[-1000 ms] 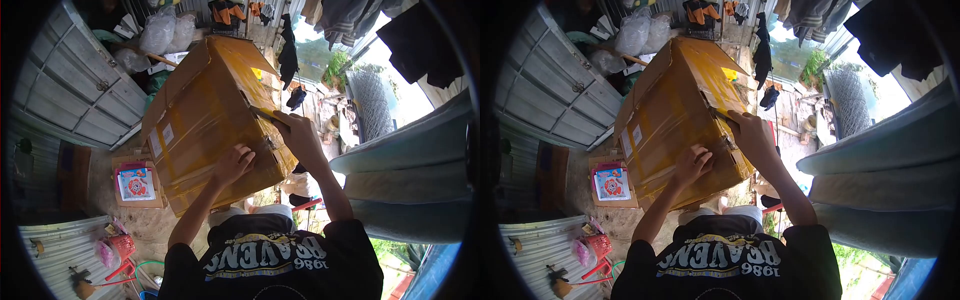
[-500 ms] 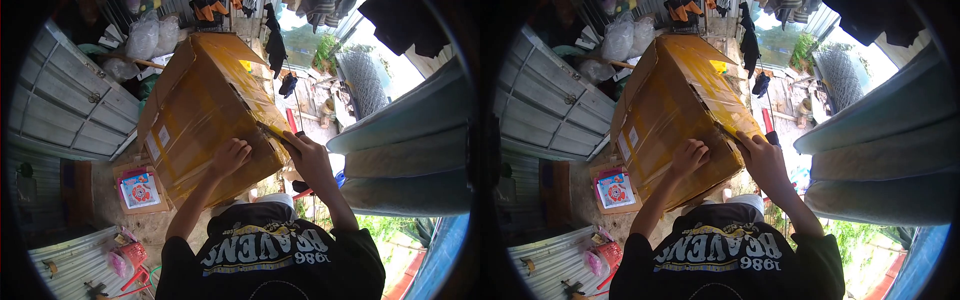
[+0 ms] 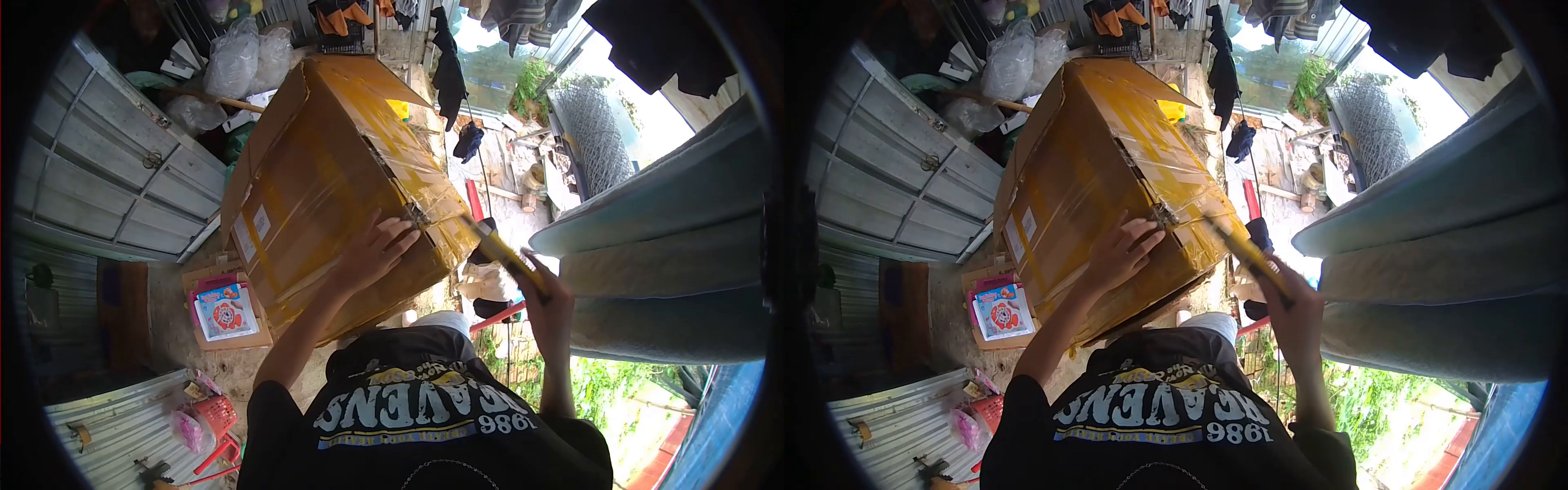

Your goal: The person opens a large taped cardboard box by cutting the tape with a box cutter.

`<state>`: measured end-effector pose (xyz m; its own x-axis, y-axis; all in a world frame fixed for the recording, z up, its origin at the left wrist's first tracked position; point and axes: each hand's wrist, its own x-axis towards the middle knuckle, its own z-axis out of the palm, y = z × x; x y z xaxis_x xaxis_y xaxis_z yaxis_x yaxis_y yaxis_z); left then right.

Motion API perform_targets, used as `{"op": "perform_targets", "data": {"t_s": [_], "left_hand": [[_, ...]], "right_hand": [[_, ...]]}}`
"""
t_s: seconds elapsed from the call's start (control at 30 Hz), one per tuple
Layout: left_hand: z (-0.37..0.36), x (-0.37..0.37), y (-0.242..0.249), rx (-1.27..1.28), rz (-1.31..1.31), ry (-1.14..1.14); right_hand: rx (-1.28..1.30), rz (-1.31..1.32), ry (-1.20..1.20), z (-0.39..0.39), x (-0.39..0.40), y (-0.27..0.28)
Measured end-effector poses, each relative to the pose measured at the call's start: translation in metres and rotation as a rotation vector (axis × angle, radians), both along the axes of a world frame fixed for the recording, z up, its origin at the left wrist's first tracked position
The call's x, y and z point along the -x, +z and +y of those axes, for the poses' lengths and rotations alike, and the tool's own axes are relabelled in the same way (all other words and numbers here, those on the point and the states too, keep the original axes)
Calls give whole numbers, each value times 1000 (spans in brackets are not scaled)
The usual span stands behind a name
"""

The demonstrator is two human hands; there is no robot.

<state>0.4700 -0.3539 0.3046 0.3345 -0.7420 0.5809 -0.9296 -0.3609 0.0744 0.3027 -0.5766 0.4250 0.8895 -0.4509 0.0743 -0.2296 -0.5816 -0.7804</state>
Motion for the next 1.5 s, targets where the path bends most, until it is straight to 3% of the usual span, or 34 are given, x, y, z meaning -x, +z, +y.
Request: {"op": "perform_targets", "data": {"t_s": [0.07,0.13,0.23,0.47,0.57,0.67,0.97,1.03,1.1,1.13,1.23,1.3,1.4,1.5], "left_hand": [[-6,-3,15,-164,34,-7],[-9,-8,23,-163,93,-51],[-13,-13,26,-194,128,-75],[-12,-27,60,-320,154,-130],[21,-28,95,-386,56,-110],[35,-18,98,-555,4,4],[22,-1,49,-312,108,76],[20,-2,42,-260,137,102],[19,7,38,-215,194,113],[18,10,44,-221,206,120],[14,8,42,-234,194,112],[7,3,42,-255,182,101],[-15,8,51,-219,469,85],[-54,-15,60,-309,412,165]], "right_hand": [[10,-111,-54,-11,-16,-22],[-221,-86,-55,-11,-39,-54],[-103,-163,21,9,-73,-99],[-122,-43,141,27,-107,-123],[-173,12,174,30,-108,-120],[-170,-21,219,36,-110,-122],[-217,-24,321,28,-112,-126],[-112,-144,319,23,-111,-125],[-488,62,191,10,-101,-132],[-428,-135,198,6,-98,-140],[-573,-235,274,-12,-91,-134],[-632,-210,265,-23,-92,-147],[-716,-117,204,-30,-89,-159],[-789,-41,172,-46,-96,-188]]}}
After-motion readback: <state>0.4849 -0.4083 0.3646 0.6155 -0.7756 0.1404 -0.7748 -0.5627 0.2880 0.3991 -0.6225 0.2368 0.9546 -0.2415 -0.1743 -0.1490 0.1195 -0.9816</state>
